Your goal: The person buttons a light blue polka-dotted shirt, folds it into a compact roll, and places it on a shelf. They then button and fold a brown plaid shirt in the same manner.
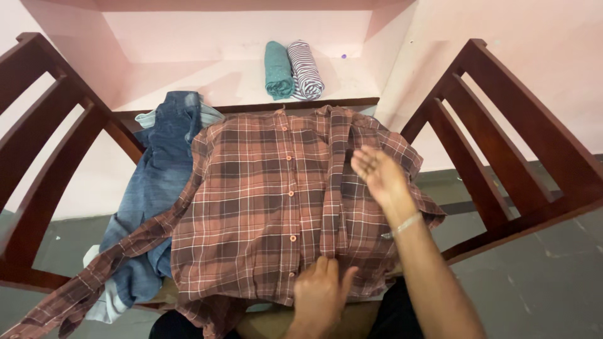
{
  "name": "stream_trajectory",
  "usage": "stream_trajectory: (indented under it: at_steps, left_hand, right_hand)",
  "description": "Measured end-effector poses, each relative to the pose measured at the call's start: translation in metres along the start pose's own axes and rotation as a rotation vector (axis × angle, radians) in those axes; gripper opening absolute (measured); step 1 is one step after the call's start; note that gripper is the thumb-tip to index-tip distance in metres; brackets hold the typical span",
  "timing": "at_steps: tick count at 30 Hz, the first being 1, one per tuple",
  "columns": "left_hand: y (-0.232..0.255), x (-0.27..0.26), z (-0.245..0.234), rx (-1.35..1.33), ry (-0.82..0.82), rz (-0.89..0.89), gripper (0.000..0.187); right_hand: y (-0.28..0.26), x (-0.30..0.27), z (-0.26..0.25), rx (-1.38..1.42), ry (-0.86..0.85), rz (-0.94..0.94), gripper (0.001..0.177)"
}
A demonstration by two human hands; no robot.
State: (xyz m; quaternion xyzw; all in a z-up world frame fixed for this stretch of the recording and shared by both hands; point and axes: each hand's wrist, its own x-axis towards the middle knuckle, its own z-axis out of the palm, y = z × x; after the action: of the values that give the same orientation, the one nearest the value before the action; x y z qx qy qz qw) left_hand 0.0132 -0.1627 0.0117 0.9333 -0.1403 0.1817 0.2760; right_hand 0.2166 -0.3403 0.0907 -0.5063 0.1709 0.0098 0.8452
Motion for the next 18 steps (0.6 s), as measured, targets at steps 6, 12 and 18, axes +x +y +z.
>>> stream_trajectory:
  at_steps: [6,12,18]
  left_hand:
    - [-0.007,0.016,0.037,0.153,-0.002,-0.04,0.028]
    - [-0.013,0.012,0.042,0.023,0.028,0.02,0.015]
    - [-0.005,0.017,0.046,0.058,-0.075,-0.049,0.04]
  right_hand:
    - [-0.004,0.119,0.021,0.079,-0.046,0.208,0.041]
    - [-0.015,0.175,0.034,0.02,-0.028,0.224,0.028]
    - [-0.03,0.217,0.049,-0.116,-0.03,0.131,0.014]
